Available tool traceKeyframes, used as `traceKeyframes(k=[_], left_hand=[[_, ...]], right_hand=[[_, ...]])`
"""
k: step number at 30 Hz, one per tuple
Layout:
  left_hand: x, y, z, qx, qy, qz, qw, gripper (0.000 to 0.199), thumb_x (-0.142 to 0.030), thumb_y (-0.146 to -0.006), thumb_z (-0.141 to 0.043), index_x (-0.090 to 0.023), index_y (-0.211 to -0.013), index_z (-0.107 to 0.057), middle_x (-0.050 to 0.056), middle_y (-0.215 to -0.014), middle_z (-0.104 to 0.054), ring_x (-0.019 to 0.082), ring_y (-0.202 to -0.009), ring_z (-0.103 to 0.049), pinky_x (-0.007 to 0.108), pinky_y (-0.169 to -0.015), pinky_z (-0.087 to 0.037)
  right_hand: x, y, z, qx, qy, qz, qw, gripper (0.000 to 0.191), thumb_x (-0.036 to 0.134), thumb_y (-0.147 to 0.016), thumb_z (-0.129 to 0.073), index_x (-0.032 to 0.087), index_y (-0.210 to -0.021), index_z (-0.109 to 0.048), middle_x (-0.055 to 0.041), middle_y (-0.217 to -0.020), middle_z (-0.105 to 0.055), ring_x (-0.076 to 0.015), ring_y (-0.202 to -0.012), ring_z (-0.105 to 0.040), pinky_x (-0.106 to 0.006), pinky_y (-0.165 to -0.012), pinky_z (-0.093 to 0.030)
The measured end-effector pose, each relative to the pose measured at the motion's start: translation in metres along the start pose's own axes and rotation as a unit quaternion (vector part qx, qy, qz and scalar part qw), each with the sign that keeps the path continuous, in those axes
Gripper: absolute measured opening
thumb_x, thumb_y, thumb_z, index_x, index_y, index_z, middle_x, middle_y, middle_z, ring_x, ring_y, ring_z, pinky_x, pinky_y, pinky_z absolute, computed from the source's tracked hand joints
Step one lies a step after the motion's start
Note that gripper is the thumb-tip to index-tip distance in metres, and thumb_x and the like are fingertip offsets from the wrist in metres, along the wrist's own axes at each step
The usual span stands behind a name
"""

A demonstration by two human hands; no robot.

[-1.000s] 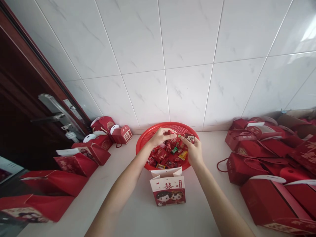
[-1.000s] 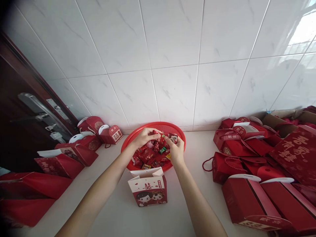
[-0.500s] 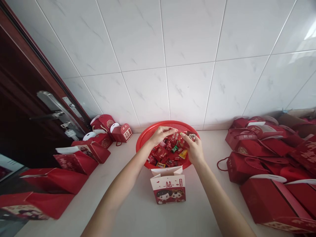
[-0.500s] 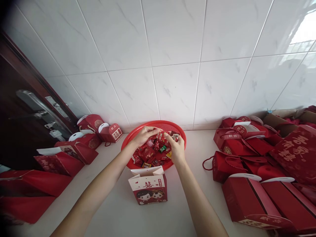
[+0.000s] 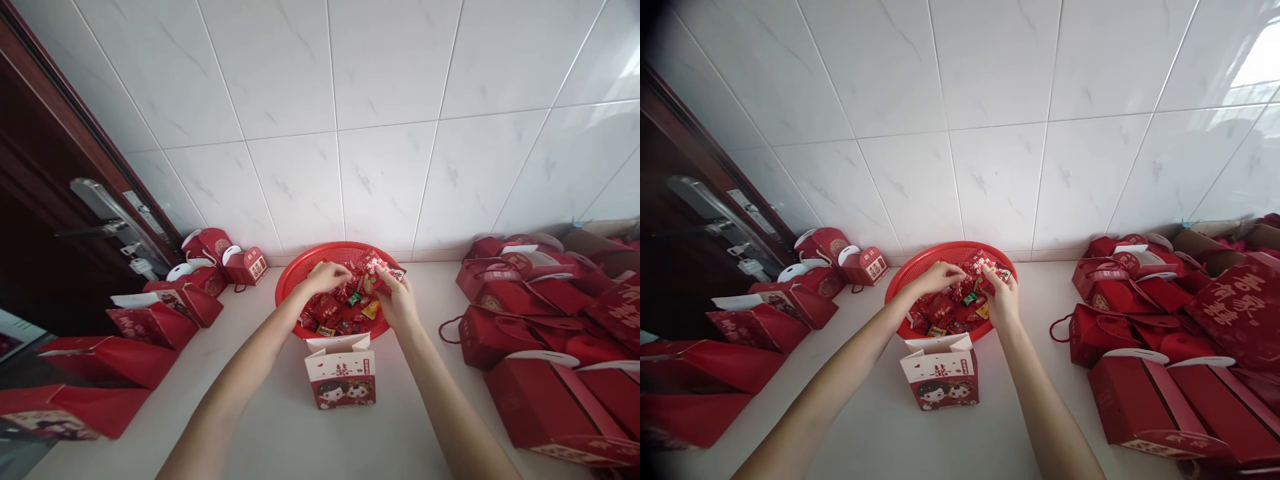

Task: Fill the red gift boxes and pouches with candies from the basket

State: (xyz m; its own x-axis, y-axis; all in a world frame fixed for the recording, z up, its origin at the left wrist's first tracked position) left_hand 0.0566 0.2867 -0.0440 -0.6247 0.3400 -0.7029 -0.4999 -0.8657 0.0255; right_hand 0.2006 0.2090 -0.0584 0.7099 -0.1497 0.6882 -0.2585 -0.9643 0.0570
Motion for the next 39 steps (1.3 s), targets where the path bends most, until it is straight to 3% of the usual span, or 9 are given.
traceKeyframes(k=[3,5,11,15,17,21,25,35,39], left_hand=[[0.01,0.002,-0.01,0.05,-0.087,0.02,0.995,0.002,-0.019,-0.068,-0.077,-0.019,-0.068,-0.075,0.002,-0.077,-0.076,0.021,-0.083,-0.07,0.026,-0.079,-0.05],[0.011,0.002,-0.017,0.076,-0.125,0.024,0.989,0.01,-0.014,-0.067,-0.076,-0.02,-0.075,-0.077,0.002,-0.083,-0.078,0.022,-0.085,-0.07,0.027,-0.079,-0.05],[-0.006,0.009,-0.051,0.187,-0.17,-0.012,0.968,0.023,-0.023,-0.078,-0.073,-0.02,-0.1,-0.078,0.002,-0.099,-0.079,0.019,-0.089,-0.072,0.023,-0.075,-0.05],[-0.013,0.022,-0.082,0.277,-0.212,-0.029,0.937,0.031,-0.033,-0.068,-0.081,-0.024,-0.098,-0.077,-0.001,-0.093,-0.079,0.02,-0.083,-0.072,0.023,-0.065,-0.048],[-0.015,0.025,-0.093,0.292,-0.245,-0.039,0.924,0.04,-0.031,-0.062,-0.083,-0.024,-0.101,-0.075,0.001,-0.094,-0.078,0.023,-0.081,-0.071,0.025,-0.063,-0.047],[-0.017,0.024,-0.1,0.273,-0.302,-0.057,0.912,0.046,-0.028,-0.063,-0.08,-0.024,-0.108,-0.072,0.007,-0.099,-0.076,0.03,-0.086,-0.069,0.031,-0.068,-0.047],[-0.014,0.019,-0.095,0.254,-0.313,-0.061,0.913,0.043,-0.035,-0.067,-0.078,-0.027,-0.109,-0.073,0.005,-0.092,-0.075,0.03,-0.083,-0.068,0.032,-0.068,-0.045],[-0.016,0.006,-0.056,0.158,-0.214,-0.07,0.961,0.026,-0.033,-0.078,-0.071,-0.024,-0.102,-0.078,0.0,-0.082,-0.072,0.018,-0.074,-0.064,0.025,-0.063,-0.04],[-0.02,0.001,-0.034,0.091,-0.158,-0.058,0.982,0.019,-0.029,-0.083,-0.062,-0.021,-0.088,-0.079,0.0,-0.081,-0.074,0.016,-0.075,-0.064,0.023,-0.065,-0.041]], right_hand=[[-0.002,-0.003,0.004,-0.013,-0.021,-0.003,1.0,0.026,0.024,-0.056,-0.09,0.018,-0.075,-0.073,-0.0019,-0.078,-0.078,-0.0167,-0.069,-0.071,-0.025,-0.059,-0.057],[-0.003,-0.004,0.006,-0.022,-0.033,-0.002,0.999,0.024,0.022,-0.058,-0.089,0.018,-0.075,-0.072,-0.0013,-0.078,-0.077,-0.0158,-0.069,-0.071,-0.023,-0.058,-0.056],[-0.002,-0.007,0.012,-0.04,-0.054,0.004,0.998,0.024,0.018,-0.059,-0.086,0.019,-0.074,-0.067,-0.0015,-0.082,-0.078,-0.0194,-0.082,-0.074,-0.03,-0.071,-0.063],[-0.002,-0.007,0.012,-0.04,-0.06,0.0,0.997,0.023,0.018,-0.06,-0.084,0.019,-0.074,-0.066,-0.0032,-0.082,-0.078,-0.0233,-0.086,-0.076,-0.034,-0.075,-0.063],[-0.002,-0.007,0.011,-0.041,-0.062,-0.002,0.997,0.022,0.019,-0.06,-0.083,0.019,-0.074,-0.066,-0.0036,-0.082,-0.078,-0.0244,-0.087,-0.076,-0.035,-0.075,-0.064],[-0.003,-0.007,0.011,-0.041,-0.064,-0.004,0.997,0.021,0.019,-0.06,-0.082,0.019,-0.076,-0.068,-0.0041,-0.084,-0.079,-0.0246,-0.088,-0.076,-0.035,-0.075,-0.063],[-0.003,-0.008,0.012,-0.043,-0.065,0.0,0.997,0.02,0.019,-0.059,-0.081,0.019,-0.074,-0.067,-0.0044,-0.084,-0.078,-0.0238,-0.088,-0.076,-0.034,-0.078,-0.062],[-0.001,-0.008,0.012,-0.046,-0.06,0.006,0.997,0.015,0.02,-0.058,-0.08,0.02,-0.067,-0.067,-0.0021,-0.078,-0.076,-0.0211,-0.084,-0.074,-0.031,-0.076,-0.061],[0.0,-0.008,0.011,-0.041,-0.055,0.006,0.998,0.015,0.019,-0.06,-0.08,0.02,-0.069,-0.068,-0.0024,-0.08,-0.077,-0.0217,-0.087,-0.074,-0.032,-0.079,-0.061]])
Point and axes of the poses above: each hand's wrist, its own y-axis away from the middle knuckle, its own z-axis out of the back of the hand, x = y × z, the point moved 10 cm from there along -y, towards the middle knuckle
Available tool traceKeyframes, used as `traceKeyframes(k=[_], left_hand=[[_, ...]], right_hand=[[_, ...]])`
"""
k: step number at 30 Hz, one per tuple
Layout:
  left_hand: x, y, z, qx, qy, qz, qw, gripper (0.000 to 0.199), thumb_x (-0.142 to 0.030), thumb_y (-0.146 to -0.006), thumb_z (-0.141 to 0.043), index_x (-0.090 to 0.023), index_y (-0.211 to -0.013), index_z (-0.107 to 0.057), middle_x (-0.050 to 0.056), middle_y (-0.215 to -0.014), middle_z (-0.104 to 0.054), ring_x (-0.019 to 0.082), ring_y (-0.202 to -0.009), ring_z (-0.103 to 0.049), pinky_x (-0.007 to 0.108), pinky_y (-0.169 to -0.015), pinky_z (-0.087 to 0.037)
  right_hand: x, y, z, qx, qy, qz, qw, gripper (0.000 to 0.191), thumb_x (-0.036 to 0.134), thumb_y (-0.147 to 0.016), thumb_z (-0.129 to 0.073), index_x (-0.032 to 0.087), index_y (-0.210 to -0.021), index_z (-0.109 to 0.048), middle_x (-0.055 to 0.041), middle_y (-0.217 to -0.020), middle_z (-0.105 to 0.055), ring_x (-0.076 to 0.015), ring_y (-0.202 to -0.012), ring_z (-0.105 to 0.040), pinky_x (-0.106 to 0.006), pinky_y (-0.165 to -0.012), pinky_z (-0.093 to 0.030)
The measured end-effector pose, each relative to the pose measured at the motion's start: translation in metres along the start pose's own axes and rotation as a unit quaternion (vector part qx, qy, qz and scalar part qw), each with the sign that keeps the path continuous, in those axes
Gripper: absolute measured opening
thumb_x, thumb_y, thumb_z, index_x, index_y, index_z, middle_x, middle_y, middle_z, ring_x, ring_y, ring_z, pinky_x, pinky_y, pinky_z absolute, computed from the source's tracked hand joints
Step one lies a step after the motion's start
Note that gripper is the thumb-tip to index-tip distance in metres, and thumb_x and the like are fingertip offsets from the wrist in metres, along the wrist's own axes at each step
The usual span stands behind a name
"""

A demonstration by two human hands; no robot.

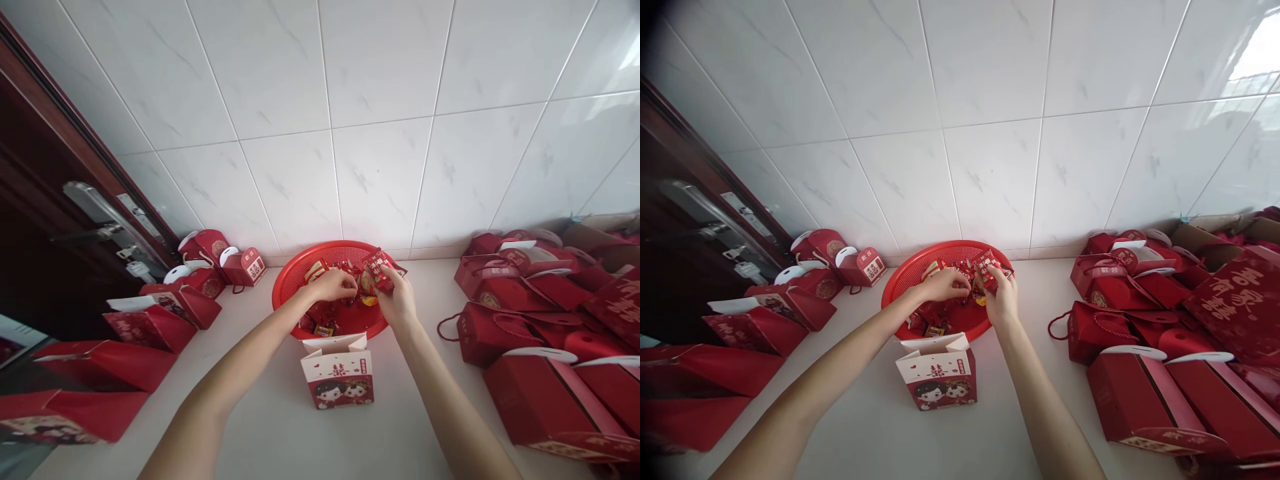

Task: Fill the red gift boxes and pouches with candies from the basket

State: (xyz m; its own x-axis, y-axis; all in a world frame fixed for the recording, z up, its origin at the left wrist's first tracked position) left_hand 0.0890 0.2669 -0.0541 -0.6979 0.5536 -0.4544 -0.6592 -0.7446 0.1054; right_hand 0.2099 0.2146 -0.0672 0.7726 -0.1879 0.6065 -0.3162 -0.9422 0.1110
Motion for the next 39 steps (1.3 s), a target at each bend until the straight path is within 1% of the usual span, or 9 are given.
traceKeyframes(k=[5,10,16,20,24,26,27,32,39], left_hand=[[0.017,0.005,0.025,-0.088,0.044,0.063,0.993,0.03,-0.042,-0.088,-0.058,-0.021,-0.083,-0.079,-0.002,-0.063,-0.067,0.015,-0.063,-0.059,0.024,-0.059,-0.04],[0.025,0.006,0.026,-0.105,0.062,0.085,0.989,0.037,-0.049,-0.089,-0.057,-0.021,-0.087,-0.08,-0.002,-0.058,-0.063,0.016,-0.062,-0.056,0.025,-0.059,-0.041],[0.019,0.005,0.018,-0.042,0.029,0.066,0.997,0.038,-0.048,-0.094,-0.052,-0.021,-0.088,-0.078,0.001,-0.081,-0.075,0.018,-0.076,-0.064,0.025,-0.075,-0.045],[0.011,0.022,0.016,0.034,-0.018,0.048,0.998,0.023,-0.038,-0.088,-0.06,-0.024,-0.091,-0.078,0.0,-0.092,-0.077,0.019,-0.087,-0.066,0.024,-0.082,-0.043],[0.012,0.055,-0.006,0.171,-0.067,0.068,0.981,0.012,-0.031,-0.073,-0.072,-0.023,-0.065,-0.077,0.0,-0.07,-0.074,0.018,-0.065,-0.064,0.025,-0.066,-0.044],[0.015,0.068,-0.016,0.204,-0.102,0.087,0.97,0.009,-0.029,-0.068,-0.075,-0.022,-0.062,-0.076,0.001,-0.064,-0.073,0.02,-0.062,-0.064,0.027,-0.063,-0.045],[0.015,0.071,-0.019,0.205,-0.121,0.094,0.967,0.007,-0.029,-0.068,-0.075,-0.023,-0.068,-0.078,0.003,-0.07,-0.075,0.022,-0.067,-0.066,0.028,-0.065,-0.046],[0.01,0.067,-0.03,0.157,-0.199,0.111,0.961,0.048,-0.028,-0.071,-0.072,-0.025,-0.119,-0.073,0.015,-0.112,-0.076,0.036,-0.104,-0.068,0.039,-0.084,-0.051],[0.008,0.056,-0.043,0.149,-0.241,0.136,0.949,0.04,-0.012,-0.071,-0.068,-0.02,-0.11,-0.072,0.018,-0.108,-0.076,0.037,-0.104,-0.07,0.043,-0.088,-0.052]], right_hand=[[-0.003,-0.001,0.001,0.004,0.011,-0.009,1.0,0.013,0.021,-0.062,-0.079,0.019,-0.071,-0.069,-0.0054,-0.082,-0.078,-0.0232,-0.086,-0.075,-0.033,-0.076,-0.062],[-0.003,-0.002,0.001,0.009,0.018,-0.006,1.0,0.015,0.022,-0.063,-0.08,0.021,-0.073,-0.069,-0.0032,-0.081,-0.077,-0.0223,-0.084,-0.075,-0.034,-0.077,-0.062],[-0.001,-0.002,0.0,0.016,0.023,-0.004,1.0,0.018,0.022,-0.062,-0.082,0.02,-0.074,-0.069,-0.003,-0.082,-0.077,-0.0217,-0.085,-0.075,-0.033,-0.079,-0.062],[-0.001,0.0,0.0,0.007,0.017,-0.001,1.0,0.017,0.021,-0.06,-0.081,0.019,-0.072,-0.069,-0.0031,-0.081,-0.077,-0.0214,-0.084,-0.074,-0.032,-0.077,-0.061],[-0.003,0.0,0.0,0.002,0.011,-0.005,1.0,0.016,0.02,-0.058,-0.081,0.02,-0.07,-0.069,-0.0025,-0.08,-0.077,-0.0214,-0.082,-0.074,-0.032,-0.074,-0.061],[-0.003,-0.001,0.0,0.001,0.007,-0.005,1.0,0.017,0.02,-0.057,-0.081,0.02,-0.069,-0.069,-0.0015,-0.08,-0.076,-0.0213,-0.081,-0.074,-0.032,-0.074,-0.061],[-0.003,0.0,0.0,0.001,0.006,-0.004,1.0,0.018,0.02,-0.057,-0.081,0.02,-0.07,-0.069,-0.0011,-0.08,-0.076,-0.0211,-0.081,-0.074,-0.032,-0.074,-0.061],[-0.003,0.0,-0.001,0.007,0.004,-0.004,1.0,0.017,0.02,-0.058,-0.081,0.02,-0.07,-0.069,-0.0009,-0.079,-0.076,-0.0208,-0.083,-0.074,-0.031,-0.074,-0.06],[-0.002,0.001,-0.001,0.006,0.004,0.001,1.0,0.017,0.02,-0.056,-0.082,0.019,-0.066,-0.068,-0.0019,-0.077,-0.075,-0.0213,-0.084,-0.073,-0.032,-0.077,-0.061]])
Point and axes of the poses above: each hand's wrist, its own y-axis away from the middle knuckle, its own z-axis out of the back of the hand, x = y × z, the point moved 10 cm from there along -y, towards the middle knuckle
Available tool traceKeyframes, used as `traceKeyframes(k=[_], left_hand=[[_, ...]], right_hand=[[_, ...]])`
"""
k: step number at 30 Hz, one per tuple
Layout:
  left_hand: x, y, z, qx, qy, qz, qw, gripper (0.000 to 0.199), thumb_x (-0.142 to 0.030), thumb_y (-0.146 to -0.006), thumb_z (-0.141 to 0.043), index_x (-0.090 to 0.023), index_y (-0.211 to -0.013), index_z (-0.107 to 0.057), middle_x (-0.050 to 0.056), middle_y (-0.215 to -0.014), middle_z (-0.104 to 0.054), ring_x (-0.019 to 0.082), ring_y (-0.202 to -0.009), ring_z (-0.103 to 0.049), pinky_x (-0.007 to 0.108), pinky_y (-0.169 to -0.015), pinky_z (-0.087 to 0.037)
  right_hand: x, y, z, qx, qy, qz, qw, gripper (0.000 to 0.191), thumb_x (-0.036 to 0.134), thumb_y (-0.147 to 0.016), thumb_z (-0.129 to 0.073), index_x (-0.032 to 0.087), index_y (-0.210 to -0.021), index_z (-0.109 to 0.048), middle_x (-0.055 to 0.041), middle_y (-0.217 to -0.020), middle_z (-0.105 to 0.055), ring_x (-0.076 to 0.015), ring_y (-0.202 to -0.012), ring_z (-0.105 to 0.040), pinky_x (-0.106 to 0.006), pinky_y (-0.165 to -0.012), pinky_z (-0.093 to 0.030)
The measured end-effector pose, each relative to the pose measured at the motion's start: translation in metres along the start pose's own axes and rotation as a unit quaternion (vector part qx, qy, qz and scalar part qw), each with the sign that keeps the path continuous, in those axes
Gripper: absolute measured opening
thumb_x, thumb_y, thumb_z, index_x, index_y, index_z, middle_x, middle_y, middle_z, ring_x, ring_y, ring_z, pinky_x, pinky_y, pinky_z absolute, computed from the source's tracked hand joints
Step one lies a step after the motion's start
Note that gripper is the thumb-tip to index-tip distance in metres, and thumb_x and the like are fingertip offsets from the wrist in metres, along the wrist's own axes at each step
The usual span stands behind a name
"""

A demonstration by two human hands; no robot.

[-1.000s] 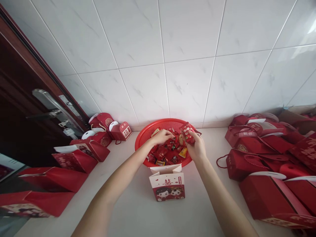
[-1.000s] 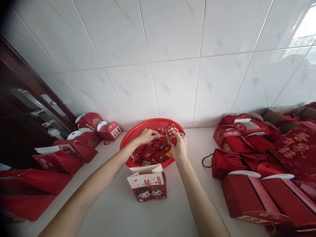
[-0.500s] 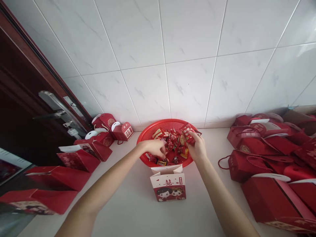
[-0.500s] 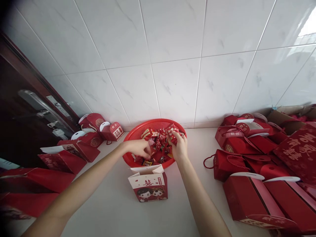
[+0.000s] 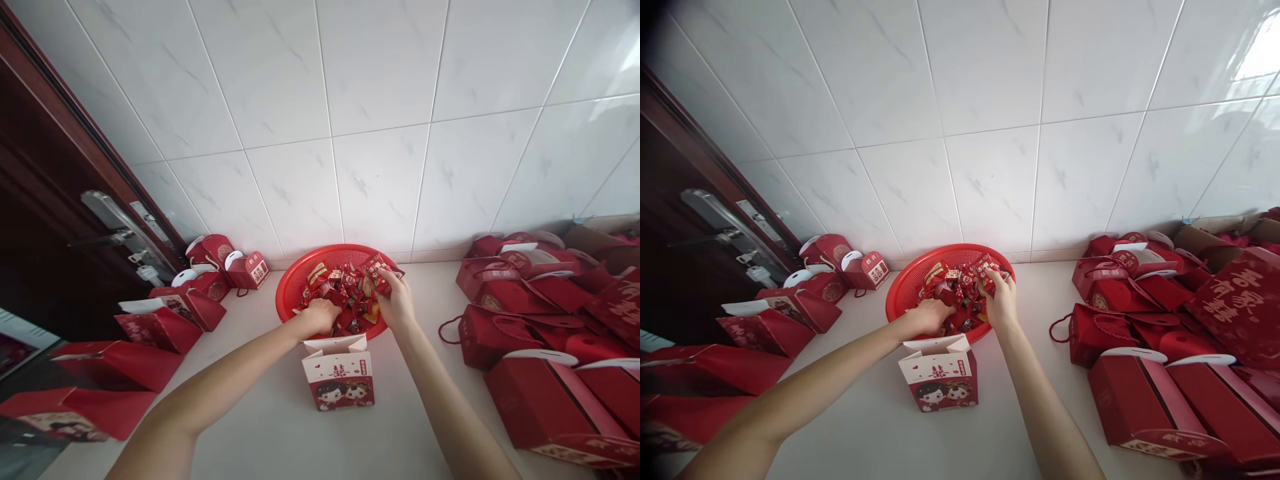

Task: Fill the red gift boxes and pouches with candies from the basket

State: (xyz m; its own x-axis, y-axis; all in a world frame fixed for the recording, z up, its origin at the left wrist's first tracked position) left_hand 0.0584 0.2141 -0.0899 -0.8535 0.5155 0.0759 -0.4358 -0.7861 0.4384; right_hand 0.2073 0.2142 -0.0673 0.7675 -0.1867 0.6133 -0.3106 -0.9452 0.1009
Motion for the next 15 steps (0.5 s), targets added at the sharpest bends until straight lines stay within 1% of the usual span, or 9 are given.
traceKeyframes(k=[6,9,12,15], left_hand=[[0.0056,-0.0024,-0.0058,0.022,0.003,0.014,1.0,0.046,-0.02,-0.072,-0.072,-0.021,-0.118,-0.067,0.019,-0.115,-0.073,0.037,-0.107,-0.068,0.044,-0.086,-0.054],[0.0072,-0.0053,-0.008,0.031,0.013,0.012,0.999,0.046,-0.017,-0.068,-0.074,-0.02,-0.113,-0.069,0.02,-0.116,-0.073,0.037,-0.105,-0.068,0.043,-0.084,-0.054],[0.0052,-0.007,-0.0074,0.027,0.037,-0.002,0.999,0.045,-0.012,-0.064,-0.074,-0.02,-0.108,-0.072,0.018,-0.115,-0.074,0.037,-0.103,-0.069,0.04,-0.083,-0.054],[0.0023,-0.0066,-0.0051,0.017,0.075,-0.02,0.997,0.038,-0.009,-0.061,-0.072,-0.019,-0.097,-0.075,0.015,-0.104,-0.076,0.036,-0.096,-0.071,0.038,-0.079,-0.053]], right_hand=[[0.0002,0.002,-0.0011,-0.006,-0.004,-0.002,1.0,0.021,0.019,-0.052,-0.084,0.019,-0.065,-0.067,-0.0005,-0.079,-0.074,-0.0206,-0.081,-0.073,-0.03,-0.073,-0.062],[0.0009,0.0025,-0.0018,-0.006,-0.006,-0.004,1.0,0.021,0.018,-0.052,-0.083,0.02,-0.065,-0.067,-0.0008,-0.08,-0.075,-0.0207,-0.08,-0.073,-0.031,-0.072,-0.061],[0.0009,0.0027,-0.0021,-0.003,-0.007,-0.007,1.0,0.021,0.018,-0.053,-0.083,0.02,-0.065,-0.066,-0.0014,-0.079,-0.075,-0.0218,-0.082,-0.074,-0.031,-0.072,-0.061],[0.0004,0.0025,-0.0019,-0.001,-0.009,-0.01,1.0,0.022,0.018,-0.052,-0.083,0.019,-0.066,-0.066,-0.001,-0.08,-0.076,-0.0212,-0.081,-0.074,-0.031,-0.073,-0.061]])
Point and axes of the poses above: each hand's wrist, its own y-axis away from the middle knuckle, its own z-axis out of the back of the hand, x = y × z, the point moved 10 cm from there along -y, towards the middle knuckle
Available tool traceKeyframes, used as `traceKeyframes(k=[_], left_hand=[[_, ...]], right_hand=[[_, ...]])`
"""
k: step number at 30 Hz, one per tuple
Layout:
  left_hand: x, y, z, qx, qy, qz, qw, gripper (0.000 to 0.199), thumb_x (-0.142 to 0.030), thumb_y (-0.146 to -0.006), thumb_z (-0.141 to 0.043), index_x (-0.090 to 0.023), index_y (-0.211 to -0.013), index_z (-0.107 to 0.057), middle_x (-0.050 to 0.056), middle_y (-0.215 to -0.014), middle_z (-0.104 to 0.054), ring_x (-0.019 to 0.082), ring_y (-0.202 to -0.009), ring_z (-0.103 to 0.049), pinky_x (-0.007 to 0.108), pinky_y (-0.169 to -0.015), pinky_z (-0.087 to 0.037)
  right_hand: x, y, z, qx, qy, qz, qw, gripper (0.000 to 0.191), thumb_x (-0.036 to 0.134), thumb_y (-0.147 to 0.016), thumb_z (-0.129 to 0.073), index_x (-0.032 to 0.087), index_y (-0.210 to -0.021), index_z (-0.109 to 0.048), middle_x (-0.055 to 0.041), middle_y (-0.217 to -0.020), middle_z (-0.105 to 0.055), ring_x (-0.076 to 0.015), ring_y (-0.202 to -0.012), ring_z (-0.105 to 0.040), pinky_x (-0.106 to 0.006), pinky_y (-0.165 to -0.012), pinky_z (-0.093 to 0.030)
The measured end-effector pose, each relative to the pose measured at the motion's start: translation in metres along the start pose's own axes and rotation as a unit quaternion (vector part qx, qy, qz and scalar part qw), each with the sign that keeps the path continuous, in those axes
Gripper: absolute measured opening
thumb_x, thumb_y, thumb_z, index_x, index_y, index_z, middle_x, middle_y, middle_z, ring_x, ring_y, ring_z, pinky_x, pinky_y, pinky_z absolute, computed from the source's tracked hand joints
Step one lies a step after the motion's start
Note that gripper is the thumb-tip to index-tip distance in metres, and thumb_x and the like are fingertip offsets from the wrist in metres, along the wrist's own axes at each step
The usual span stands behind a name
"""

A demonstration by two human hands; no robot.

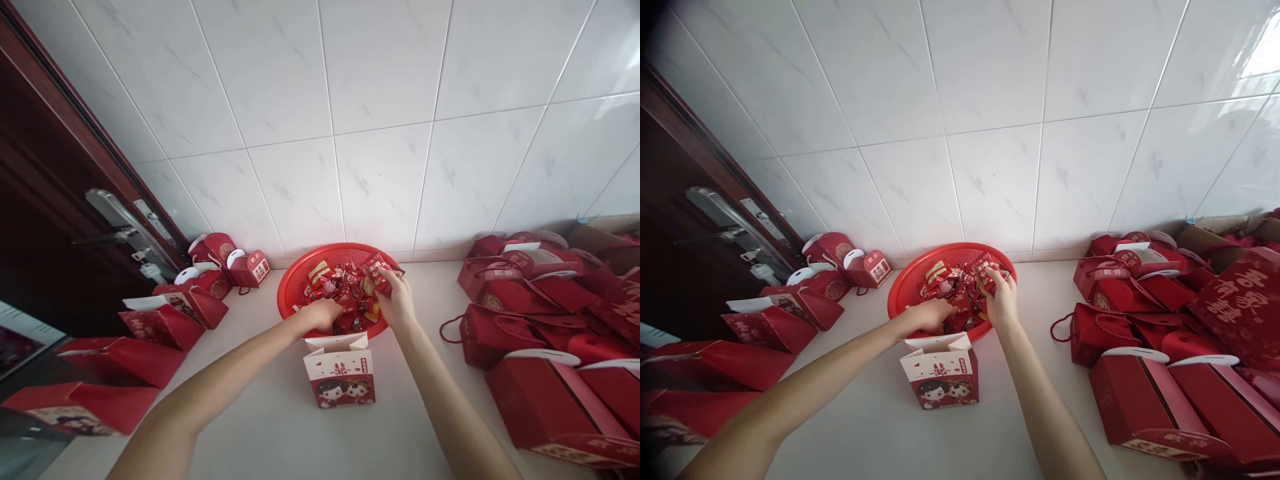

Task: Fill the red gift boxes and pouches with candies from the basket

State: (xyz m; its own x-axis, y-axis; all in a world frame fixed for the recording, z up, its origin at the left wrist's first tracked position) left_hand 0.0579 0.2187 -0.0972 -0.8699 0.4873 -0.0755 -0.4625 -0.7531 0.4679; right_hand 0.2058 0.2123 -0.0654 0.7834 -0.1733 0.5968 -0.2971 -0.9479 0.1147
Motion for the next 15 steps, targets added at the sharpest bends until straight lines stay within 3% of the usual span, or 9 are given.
traceKeyframes(k=[4,7,11,15], left_hand=[[-0.004,-0.001,0.011,-0.043,0.085,-0.03,0.995,0.024,-0.009,-0.064,-0.069,-0.019,-0.085,-0.075,0.008,-0.09,-0.077,0.029,-0.088,-0.071,0.033,-0.076,-0.052],[-0.005,-0.005,0.027,-0.1,0.178,-0.064,0.977,0.024,-0.01,-0.071,-0.065,-0.019,-0.091,-0.075,0.004,-0.097,-0.078,0.024,-0.093,-0.071,0.028,-0.081,-0.052],[0.006,-0.009,0.048,-0.18,0.309,-0.093,0.929,0.024,-0.014,-0.078,-0.064,-0.016,-0.099,-0.073,0.006,-0.109,-0.076,0.022,-0.103,-0.068,0.03,-0.09,-0.052],[0.022,-0.011,0.056,-0.226,0.414,-0.098,0.876,0.021,-0.015,-0.08,-0.064,-0.017,-0.099,-0.072,0.007,-0.109,-0.075,0.022,-0.108,-0.067,0.033,-0.095,-0.053]], right_hand=[[-0.001,0.0,0.0,-0.001,-0.004,-0.001,1.0,0.022,0.018,-0.052,-0.083,0.019,-0.064,-0.065,-0.0005,-0.079,-0.076,-0.0209,-0.081,-0.074,-0.03,-0.072,-0.062],[-0.001,0.0,-0.001,0.001,-0.003,-0.003,1.0,0.02,0.017,-0.052,-0.082,0.019,-0.065,-0.066,-0.0006,-0.076,-0.075,-0.0209,-0.079,-0.074,-0.03,-0.071,-0.062],[-0.001,0.0,-0.002,0.008,0.0,-0.004,1.0,0.02,0.018,-0.055,-0.083,0.019,-0.068,-0.068,-0.0009,-0.076,-0.075,-0.021,-0.08,-0.075,-0.029,-0.071,-0.062],[-0.001,0.0,-0.004,0.016,0.004,-0.007,1.0,0.021,0.019,-0.058,-0.084,0.019,-0.069,-0.067,-0.0014,-0.079,-0.076,-0.0219,-0.086,-0.075,-0.03,-0.073,-0.062]])
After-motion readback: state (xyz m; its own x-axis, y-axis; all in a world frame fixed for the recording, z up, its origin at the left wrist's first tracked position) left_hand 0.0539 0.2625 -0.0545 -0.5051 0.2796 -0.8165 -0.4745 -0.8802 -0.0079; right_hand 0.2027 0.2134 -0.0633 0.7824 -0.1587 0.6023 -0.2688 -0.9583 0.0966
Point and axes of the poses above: each hand's wrist, its own y-axis away from the middle knuckle, its own z-axis out of the back of the hand, x = y × z, the point moved 10 cm from there along -y, towards the middle knuckle
